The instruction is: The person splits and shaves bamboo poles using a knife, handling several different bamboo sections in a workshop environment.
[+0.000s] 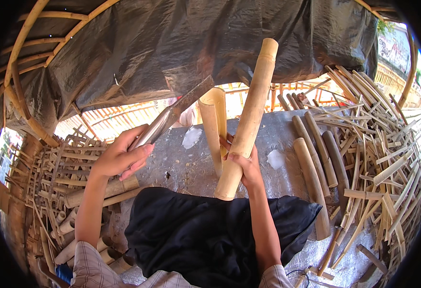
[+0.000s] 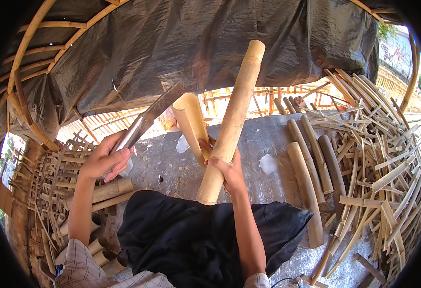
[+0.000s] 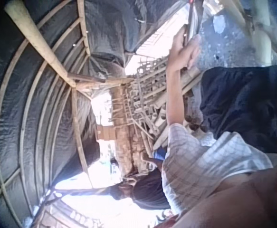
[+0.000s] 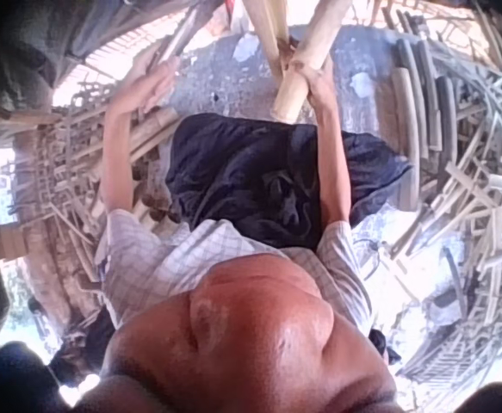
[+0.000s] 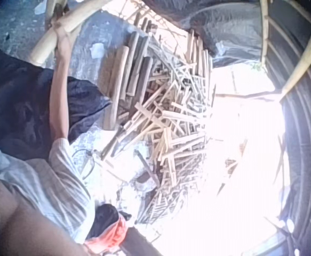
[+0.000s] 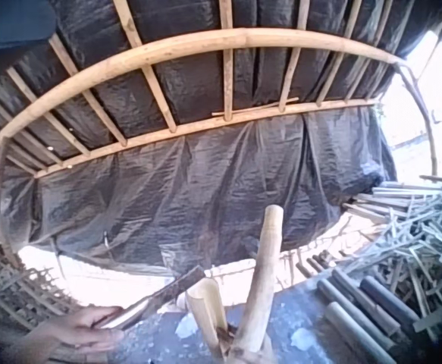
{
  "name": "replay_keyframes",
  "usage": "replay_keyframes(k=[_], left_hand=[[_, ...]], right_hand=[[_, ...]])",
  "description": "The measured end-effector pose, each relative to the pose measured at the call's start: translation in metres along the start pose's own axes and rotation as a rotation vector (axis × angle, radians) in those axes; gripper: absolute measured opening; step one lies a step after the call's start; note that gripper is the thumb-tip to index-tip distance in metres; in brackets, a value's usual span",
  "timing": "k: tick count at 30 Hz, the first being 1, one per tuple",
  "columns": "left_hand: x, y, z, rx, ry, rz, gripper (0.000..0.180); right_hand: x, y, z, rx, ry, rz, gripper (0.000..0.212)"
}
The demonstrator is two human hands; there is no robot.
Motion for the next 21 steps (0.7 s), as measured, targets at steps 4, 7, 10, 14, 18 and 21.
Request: replay_keyframes(k=[4,7,10,14,18,21], left_hand=[[-0.002,0.000,0.000,0.031,0.047,-0.007,0.024],[0.002,-0.001,-0.001,0.061,0.065,-0.015,0.025],[0.000,0.003,-0.003,0.038,0.043,0.034,0.027],[-0.009,0.004,0.004,0.038,-0.010,0.147,0.030],[-0.020,0.003,0.016,-0.004,-0.268,0.209,0.038],[-0.031,0.004,0.018,-0.061,-0.379,0.226,0.045]], right_hand=[[0.002,0.000,0.000,0.007,-0.005,0.012,0.080],[0.002,0.002,-0.001,-0.025,-0.025,0.008,0.082],[0.005,0.001,-0.003,-0.006,-0.002,0.015,0.085],[0.004,0.001,-0.004,0.006,0.011,0.007,0.086],[0.003,0.001,-0.004,0.001,0.016,0.009,0.086],[0.004,0.001,-0.003,0.001,0.004,0.024,0.087]])
Point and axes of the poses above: each hand's wrist, its own y-axis away from the middle knuckle, its own z-axis out of the back of the hand, x = y × z, the point moved 7 cm from there along -y, towards the middle knuckle, and after that the axes turned 11 degrees about -x, right-handed, at the moved point
